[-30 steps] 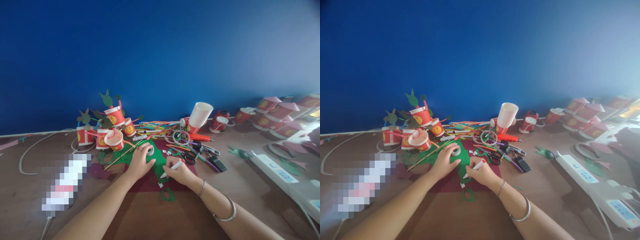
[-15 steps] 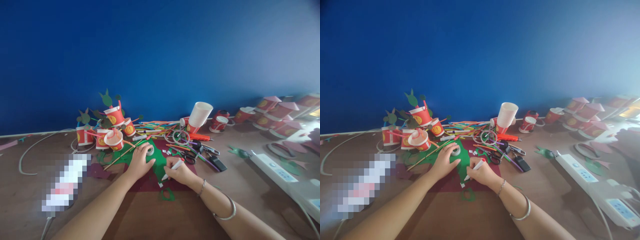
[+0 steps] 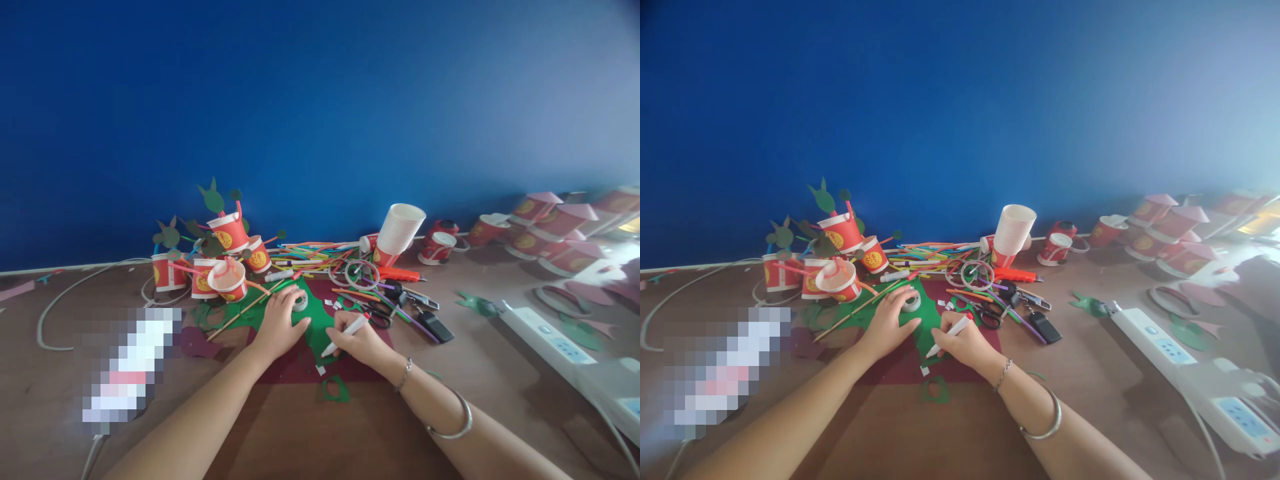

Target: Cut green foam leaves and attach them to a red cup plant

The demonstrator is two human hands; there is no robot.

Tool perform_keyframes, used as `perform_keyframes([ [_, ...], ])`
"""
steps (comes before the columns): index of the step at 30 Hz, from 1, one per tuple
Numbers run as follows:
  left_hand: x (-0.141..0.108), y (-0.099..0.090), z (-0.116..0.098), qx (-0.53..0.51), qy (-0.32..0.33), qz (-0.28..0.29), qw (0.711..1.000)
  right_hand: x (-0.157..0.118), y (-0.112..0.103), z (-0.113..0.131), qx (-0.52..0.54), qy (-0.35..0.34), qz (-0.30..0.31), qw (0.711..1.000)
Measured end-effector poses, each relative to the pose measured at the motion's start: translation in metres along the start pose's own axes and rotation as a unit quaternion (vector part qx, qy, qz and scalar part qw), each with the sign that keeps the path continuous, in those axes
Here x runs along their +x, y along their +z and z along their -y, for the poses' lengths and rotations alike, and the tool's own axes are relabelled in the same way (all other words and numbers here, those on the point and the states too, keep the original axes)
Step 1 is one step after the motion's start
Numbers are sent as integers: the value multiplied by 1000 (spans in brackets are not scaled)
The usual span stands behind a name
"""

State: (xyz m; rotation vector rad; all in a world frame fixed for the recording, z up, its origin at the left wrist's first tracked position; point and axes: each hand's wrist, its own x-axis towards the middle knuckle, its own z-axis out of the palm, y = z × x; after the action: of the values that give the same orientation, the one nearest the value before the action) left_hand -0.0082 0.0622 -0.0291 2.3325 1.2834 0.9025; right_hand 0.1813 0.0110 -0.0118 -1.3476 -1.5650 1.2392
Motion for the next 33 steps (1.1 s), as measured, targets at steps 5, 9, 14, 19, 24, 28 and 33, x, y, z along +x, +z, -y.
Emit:
perform_keyframes([
  [5, 0, -1, -1, 2, 1, 2, 1000, 0, 2, 1, -26, -10, -11, 1000],
  [9, 0, -1, -1, 1, 3, 5, 1000, -1, 2, 3, -34, -13, -4, 999],
  [14, 0, -1, -1, -1, 2, 1, 1000, -1, 1, 2, -35, -27, 10, 999],
  [19, 0, -1, -1, -3, 0, 2, 1000, -2, 1, 3, -11, -10, 33, 999],
  [24, 0, -1, -1, -1, 0, -3, 1000, -1, 0, 2, 4, 3, 19, 1000],
  [28, 0, -1, -2, -2, 4, -3, 1000, 0, 1, 0, -13, -11, -7, 1000],
  [33, 0, -2, -1, -4, 2, -1, 1000, -1, 2, 1, -26, -21, 9, 999],
])
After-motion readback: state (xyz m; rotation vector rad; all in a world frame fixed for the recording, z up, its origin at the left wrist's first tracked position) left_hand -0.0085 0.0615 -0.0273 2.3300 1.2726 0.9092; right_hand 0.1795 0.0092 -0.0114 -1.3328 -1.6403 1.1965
